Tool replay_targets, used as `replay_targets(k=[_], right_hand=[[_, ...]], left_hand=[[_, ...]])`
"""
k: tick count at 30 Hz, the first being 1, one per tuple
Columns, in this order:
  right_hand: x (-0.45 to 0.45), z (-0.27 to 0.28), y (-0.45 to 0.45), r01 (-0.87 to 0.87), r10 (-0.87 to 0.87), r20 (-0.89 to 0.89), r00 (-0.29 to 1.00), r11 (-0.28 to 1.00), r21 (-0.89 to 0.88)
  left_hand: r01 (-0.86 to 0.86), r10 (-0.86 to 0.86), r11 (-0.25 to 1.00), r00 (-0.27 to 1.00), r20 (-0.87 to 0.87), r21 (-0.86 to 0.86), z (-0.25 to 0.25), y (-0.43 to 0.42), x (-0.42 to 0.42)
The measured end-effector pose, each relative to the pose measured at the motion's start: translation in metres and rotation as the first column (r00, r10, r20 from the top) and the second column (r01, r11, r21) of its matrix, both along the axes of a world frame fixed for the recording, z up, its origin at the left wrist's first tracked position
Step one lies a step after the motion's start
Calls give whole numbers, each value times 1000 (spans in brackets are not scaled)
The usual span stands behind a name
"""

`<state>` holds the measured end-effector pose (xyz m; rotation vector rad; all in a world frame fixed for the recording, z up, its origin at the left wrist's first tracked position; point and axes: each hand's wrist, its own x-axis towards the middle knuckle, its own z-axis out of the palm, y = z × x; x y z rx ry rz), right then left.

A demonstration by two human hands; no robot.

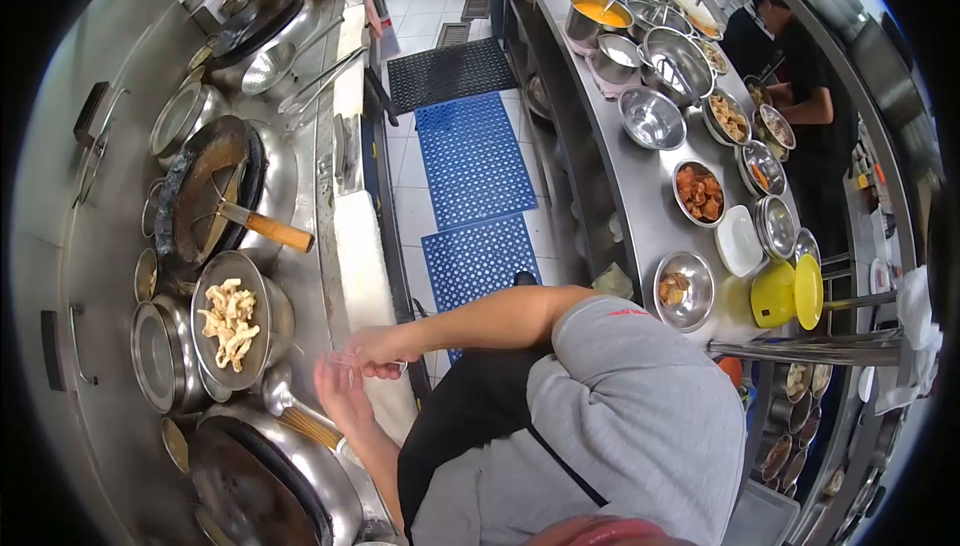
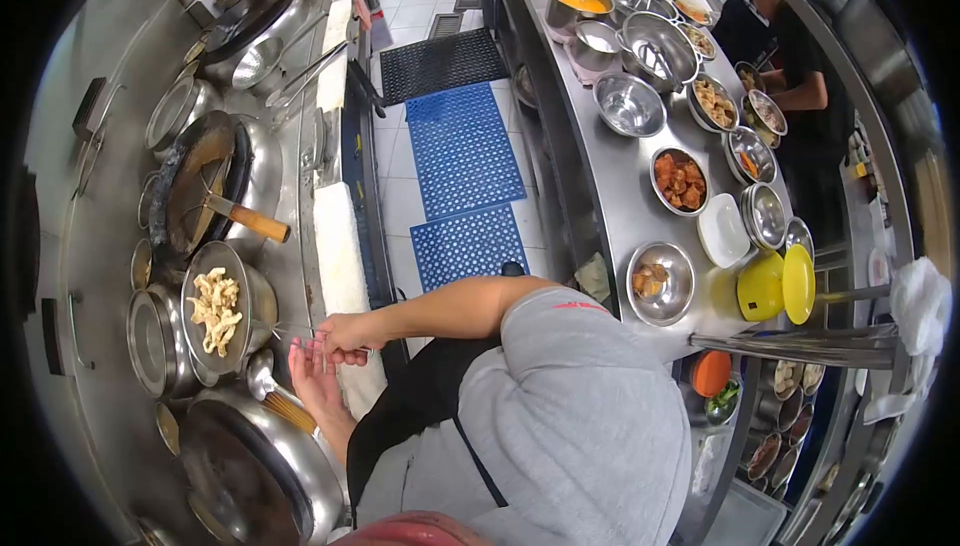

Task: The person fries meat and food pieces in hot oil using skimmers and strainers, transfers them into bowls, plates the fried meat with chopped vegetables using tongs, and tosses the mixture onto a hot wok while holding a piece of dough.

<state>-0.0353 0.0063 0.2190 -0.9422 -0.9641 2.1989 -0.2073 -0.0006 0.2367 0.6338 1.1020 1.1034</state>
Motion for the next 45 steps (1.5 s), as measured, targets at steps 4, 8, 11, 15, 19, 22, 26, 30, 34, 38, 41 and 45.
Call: replay_targets(k=[4, 8, 11, 15, 19, 22, 26, 30, 34, 38, 41, 45], right_hand=[[15, 16, -7, 39, -40, 21, 999, 998, 49], [35, 41, -24, -22, 24, -39, 999, 999, 47], [48, 54, -38, -49, 51, -135, 989, 999, 16], [89, 82, -63, 13, -2, -117, 993, 996, 86], [142, 110, -90, 183, -171, -123, 978, 979, 91], [187, 117, -113, 338, -331, -68, 941, 927, 161], [236, 130, -138, 606, -607, -54, 793, 777, 171], [284, 133, -146, 817, -837, -2, 548, 534, 217], [336, 129, -137, 927, -962, 27, 270, 268, 262], [403, 118, -125, 954, -994, -64, 94, 72, 289], [452, 110, -111, 972, -987, -155, -32, -67, 224], [520, 92, -101, 985, -950, -307, -62, -107, 132]], left_hand=[[5, -8, 1000, 980, 196, 12, -22, 1, -6], [122, -128, 992, 972, 199, 41, -40, -9, 1], [312, -312, 950, 944, 112, 20, -25, -19, 28], [552, -547, 834, 831, 100, -20, 27, -38, 83], [695, -689, 719, 714, 121, -8, -12, -31, 94], [762, -766, 638, 642, 2, -110, -24, -23, 112], [825, -838, 545, 542, -65, -147, -26, -18, 142], [857, -871, 491, 483, -87, -155, -31, -9, 167], [864, -877, 479, 467, -112, -153, -31, -2, 183], [858, -876, 480, 459, -147, -184, -28, 2, 188], [855, -876, 479, 455, -158, -198, -43, 7, 184], [838, -865, 501, 477, -158, -215, -49, 11, 182]])
